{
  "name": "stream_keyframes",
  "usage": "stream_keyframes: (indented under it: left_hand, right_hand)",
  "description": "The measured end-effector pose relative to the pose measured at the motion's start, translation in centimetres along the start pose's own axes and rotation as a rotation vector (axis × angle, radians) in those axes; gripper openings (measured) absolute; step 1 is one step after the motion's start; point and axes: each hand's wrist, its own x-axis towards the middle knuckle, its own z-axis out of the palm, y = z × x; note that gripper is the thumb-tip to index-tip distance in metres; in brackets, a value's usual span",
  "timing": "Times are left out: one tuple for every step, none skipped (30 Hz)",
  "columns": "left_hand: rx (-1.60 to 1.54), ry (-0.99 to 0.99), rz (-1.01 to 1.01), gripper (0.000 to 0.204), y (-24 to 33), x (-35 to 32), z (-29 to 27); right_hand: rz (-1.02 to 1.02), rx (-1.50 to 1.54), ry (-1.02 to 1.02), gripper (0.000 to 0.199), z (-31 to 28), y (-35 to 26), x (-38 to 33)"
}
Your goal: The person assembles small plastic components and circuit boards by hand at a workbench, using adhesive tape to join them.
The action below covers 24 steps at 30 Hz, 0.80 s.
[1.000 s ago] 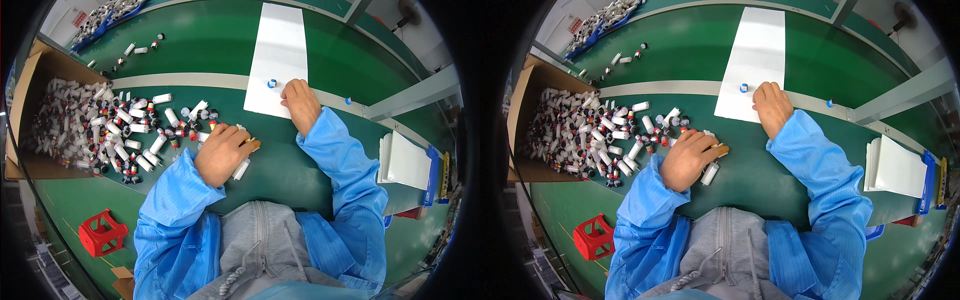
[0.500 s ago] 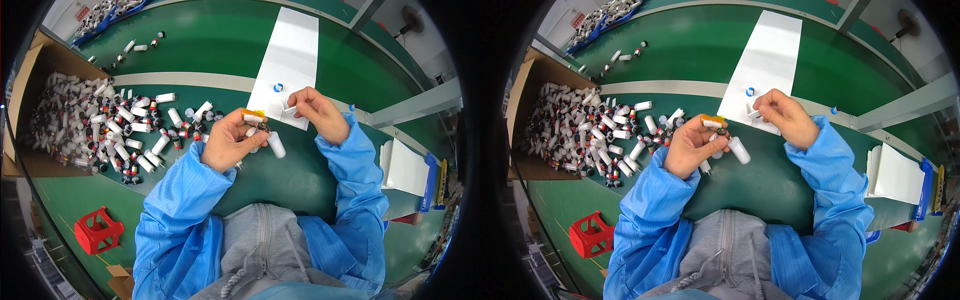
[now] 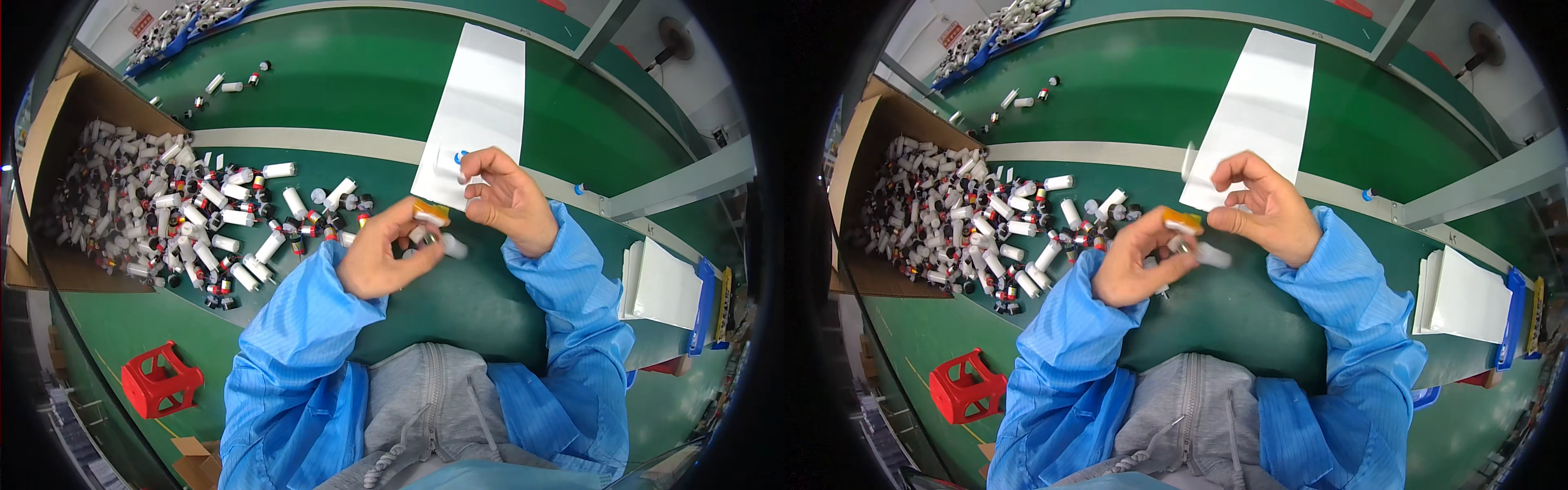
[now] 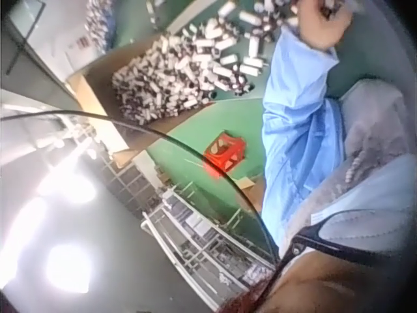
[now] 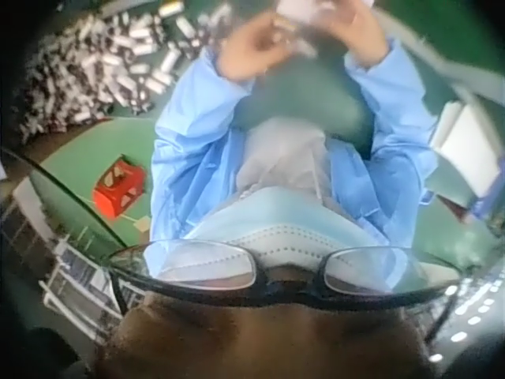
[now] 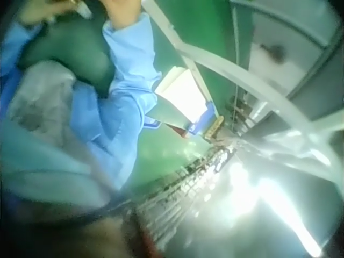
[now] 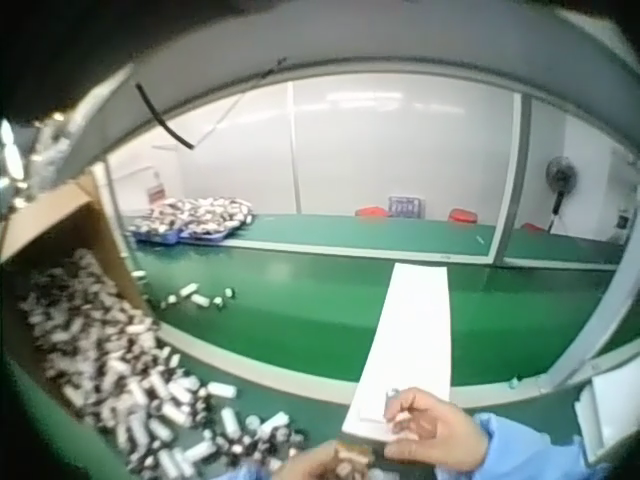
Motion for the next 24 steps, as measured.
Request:
stream_keyframes:
  left_hand:
    - [0.133,-0.002,0.008,0.049,0.1,-0.1,0.1]
    - [0.132,0.000,0.008,0.049,-0.3,0.0,0.2]
    - [0.204,0.181,0.087,0.053,-0.7,0.2,0.4]
    - [0.276,0.362,0.164,0.056,-0.9,0.4,0.5]
    - [0.207,0.388,0.267,0.063,-0.9,0.5,0.4]
    - [0.207,0.387,0.264,0.063,-0.5,0.7,0.3]
    - [-0.120,0.313,0.244,0.060,-0.1,0.9,0.3]
    - [-0.446,0.233,0.221,0.058,0.0,1.0,0.2]
    - [-0.413,0.220,0.221,0.057,-0.3,0.9,0.1]
    - [-0.413,0.222,0.221,0.057,-0.6,0.9,-0.2]
    - [-0.356,0.262,0.196,0.057,-0.9,0.8,-0.4]
    - [-0.300,0.301,0.172,0.056,-1.1,0.8,-0.5]
    - [-0.301,0.301,0.173,0.056,-1.0,0.8,-0.3]
    - [-0.286,0.365,0.162,0.053,-0.8,0.8,0.0]
    - [-0.271,0.427,0.150,0.050,-0.7,0.9,0.2]
    - [-0.271,0.426,0.150,0.050,-0.7,0.9,0.4]
    - [-0.216,0.461,0.149,0.046,-0.7,0.9,0.5]
    - [-0.160,0.498,0.148,0.043,-0.7,0.7,0.6]
    - [-0.159,0.499,0.146,0.043,-0.9,0.7,0.6]
    - [-0.131,0.548,0.174,0.043,-1.1,0.7,0.5]
    - [-0.103,0.604,0.204,0.044,-1.2,0.6,0.5]
    - [-0.103,0.611,0.202,0.044,-1.1,0.6,0.3]
    - [-0.145,0.576,0.155,0.044,-0.9,0.5,0.0]
    - [-0.186,0.535,0.107,0.044,-0.8,0.6,-0.1]
  right_hand:
    - [0.028,0.168,0.007,0.027,0.5,-0.5,0.0]
    - [0.030,0.167,0.004,0.027,0.5,-0.4,-0.1]
    - [0.068,0.231,-0.017,0.023,0.5,-0.3,-0.2]
    - [0.107,0.295,-0.040,0.019,0.5,-0.2,-0.3]
    - [0.149,0.261,-0.064,0.015,0.8,-0.5,-0.4]
    - [0.151,0.264,-0.063,0.015,1.0,-0.3,-0.4]
    - [0.167,0.261,-0.084,0.016,1.1,-0.2,-0.4]
    - [0.183,0.258,-0.105,0.017,1.2,0.0,-0.4]
    - [0.208,0.261,-0.124,0.017,0.9,0.3,-0.4]
    - [0.209,0.262,-0.126,0.017,1.0,0.3,-0.4]
    - [0.226,0.237,-0.084,0.016,1.1,0.1,-0.3]
    - [0.244,0.211,-0.042,0.014,1.2,0.0,-0.3]
    - [0.244,0.211,-0.042,0.014,1.2,0.2,-0.3]
    - [0.159,0.142,0.014,0.012,1.2,0.6,-0.4]
    - [0.075,0.075,0.071,0.011,1.4,0.7,-0.4]
    - [0.075,0.075,0.073,0.011,1.7,0.5,-0.5]
    - [-0.158,-0.309,0.122,0.013,2.3,0.1,-0.6]
    - [-0.391,-0.690,0.166,0.016,3.0,-0.4,-0.8]
    - [-0.371,-0.621,0.160,0.022,3.7,-0.8,-1.3]
    - [-0.370,-0.620,0.160,0.022,3.9,-1.0,-1.5]
    - [-0.425,-0.536,0.176,0.023,3.7,-1.2,-1.7]
    - [-0.477,-0.450,0.191,0.024,3.4,-1.4,-1.9]
    - [-0.470,-0.626,0.139,0.033,2.7,-1.7,-1.9]
    - [-0.469,-0.622,0.138,0.033,2.9,-1.2,-1.4]
